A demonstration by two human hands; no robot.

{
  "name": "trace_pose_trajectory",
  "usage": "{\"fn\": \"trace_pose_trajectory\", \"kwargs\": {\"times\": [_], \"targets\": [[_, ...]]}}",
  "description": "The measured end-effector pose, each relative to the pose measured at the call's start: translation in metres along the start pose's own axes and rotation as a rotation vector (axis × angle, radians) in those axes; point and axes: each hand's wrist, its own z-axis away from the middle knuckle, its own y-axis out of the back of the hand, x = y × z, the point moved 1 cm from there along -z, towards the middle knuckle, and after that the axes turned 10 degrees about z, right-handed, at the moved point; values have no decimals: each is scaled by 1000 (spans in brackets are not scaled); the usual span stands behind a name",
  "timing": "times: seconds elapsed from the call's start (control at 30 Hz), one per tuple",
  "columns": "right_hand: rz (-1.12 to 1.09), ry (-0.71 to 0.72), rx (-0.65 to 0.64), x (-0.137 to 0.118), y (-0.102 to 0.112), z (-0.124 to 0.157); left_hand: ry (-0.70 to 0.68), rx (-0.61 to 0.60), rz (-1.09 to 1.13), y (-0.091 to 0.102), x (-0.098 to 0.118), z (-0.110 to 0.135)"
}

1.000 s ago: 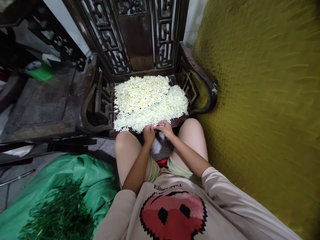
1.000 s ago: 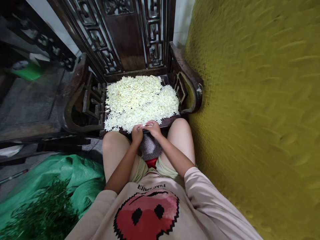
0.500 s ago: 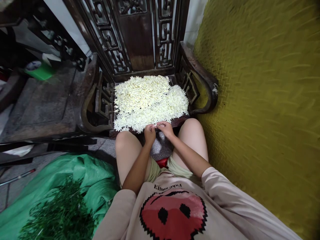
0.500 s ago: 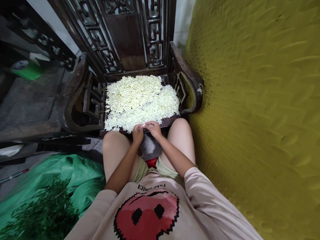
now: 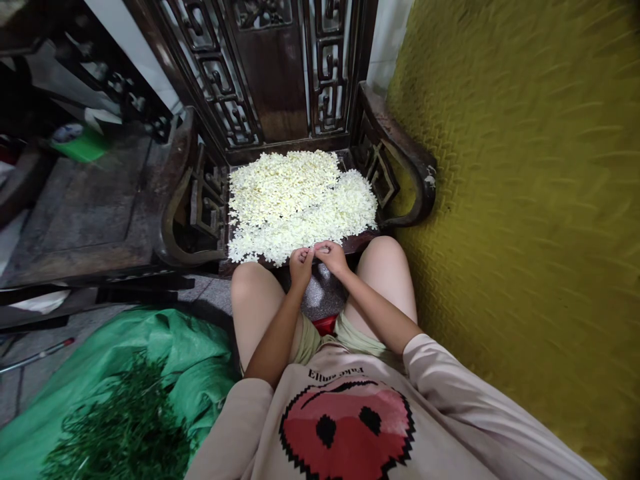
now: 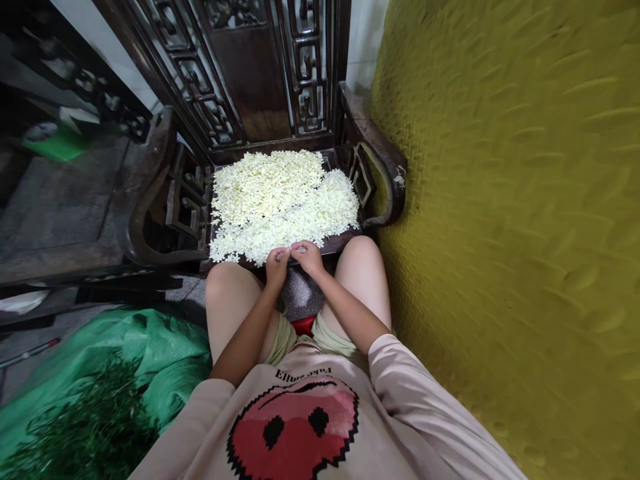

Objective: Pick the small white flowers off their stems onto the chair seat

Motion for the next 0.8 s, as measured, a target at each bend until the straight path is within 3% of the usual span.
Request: {"fn": "trace_pose_trajectory", "kwargs": {"times": [0.23, 0.53, 0.67, 0.8], "targets": [[64, 32, -6, -2, 0, 2, 51, 2, 16, 1, 1, -2], [49, -19, 22, -5, -2, 3, -19, 26, -168, 2, -9, -5], [56, -68, 83, -2, -1, -2, 16, 46, -129, 3, -10, -7], [-23, -228, 264, 7, 12, -15, 73, 182, -85, 18, -14, -16]]}}
